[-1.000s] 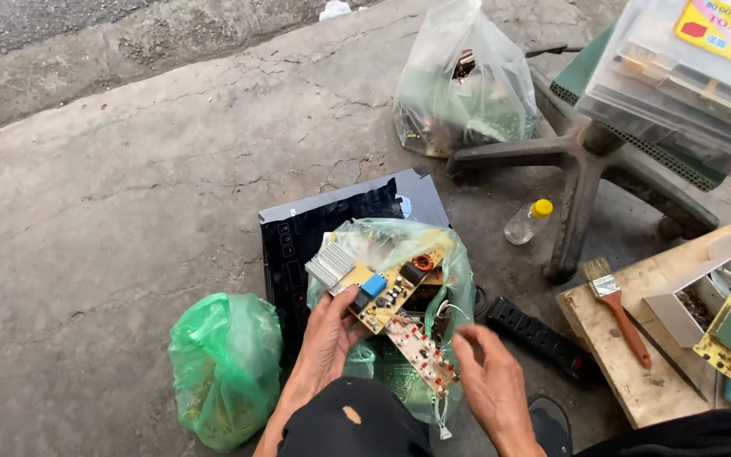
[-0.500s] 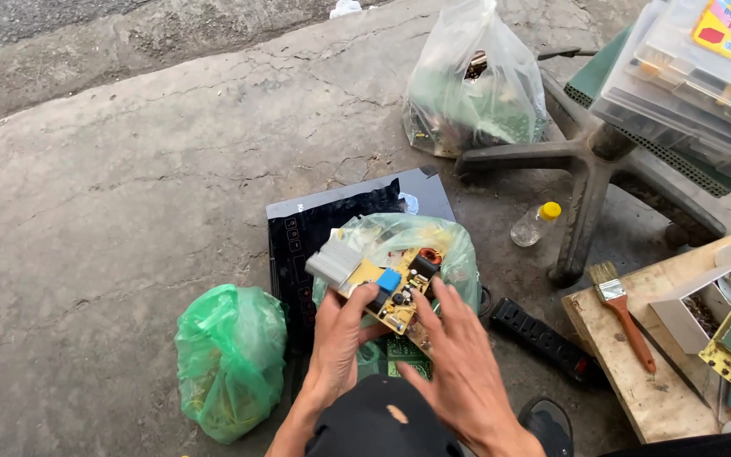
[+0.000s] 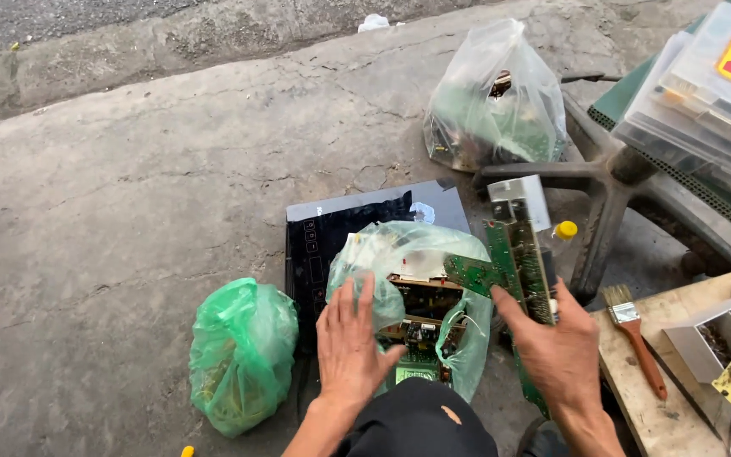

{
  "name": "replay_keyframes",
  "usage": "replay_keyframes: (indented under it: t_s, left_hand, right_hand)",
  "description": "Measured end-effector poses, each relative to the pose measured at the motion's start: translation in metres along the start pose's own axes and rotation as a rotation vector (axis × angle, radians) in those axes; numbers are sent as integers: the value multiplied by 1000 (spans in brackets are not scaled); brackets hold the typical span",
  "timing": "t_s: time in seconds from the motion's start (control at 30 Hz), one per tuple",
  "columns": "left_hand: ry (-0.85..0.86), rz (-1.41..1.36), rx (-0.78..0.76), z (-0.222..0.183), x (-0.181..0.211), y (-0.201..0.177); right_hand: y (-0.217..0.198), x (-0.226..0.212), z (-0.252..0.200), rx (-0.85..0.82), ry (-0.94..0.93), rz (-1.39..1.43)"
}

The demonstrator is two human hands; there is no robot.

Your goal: Sorting through a bag of electronic circuit boards and organizing them on a repair bench.

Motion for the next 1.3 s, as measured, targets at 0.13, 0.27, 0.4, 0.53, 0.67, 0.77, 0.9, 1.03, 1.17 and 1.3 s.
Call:
replay_keyframes:
  t_s: [0.13, 0.27, 0.4, 0.53, 0.67, 0.77, 0.9, 1.03, 1.17, 1.3]
  left_hand:
    - [-22, 25, 307, 22, -36, -31]
    - [-201, -262, 283, 49, -62, -69]
    - [-329, -432, 336, 67, -64, -91]
    - [-327, -557, 334, 73, -54, -114]
    - [-312, -682, 309, 72, -50, -126]
    - [-184, -639, 326, 70, -45, -138]
    - [-21, -613, 384, 73, -31, -158]
    - [21, -655, 454, 101, -31, -168]
    - [-10, -694, 474, 119, -43, -174]
    - [115, -746, 434, 129, -4, -179]
  right_hand:
    - [-15, 8, -9, 1, 65, -43]
    - [-13, 31, -11, 63, -398, -78]
    - [2, 18, -21, -160, -562, -1]
    - [26, 3, -22, -273, -813, -77]
    - [65, 27, 8, -140, -1010, -609]
    - [75, 25, 29, -114, -891, -765]
    - [101, 41, 77, -25, -765, -813]
    - [134, 21, 51, 37, -931, -936]
    - [148, 13, 39, 155, -1022, -1044]
    - [193, -9, 93, 36, -760, -1002]
Point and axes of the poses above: each hand's wrist, its own z-axis towards the middle knuckle, its own y-axis out of the palm, x = y × z, the point moved 6 cm from there along z, towards the middle knuckle, and after that the axes turned 11 degrees about y, right-handed, at the moved point
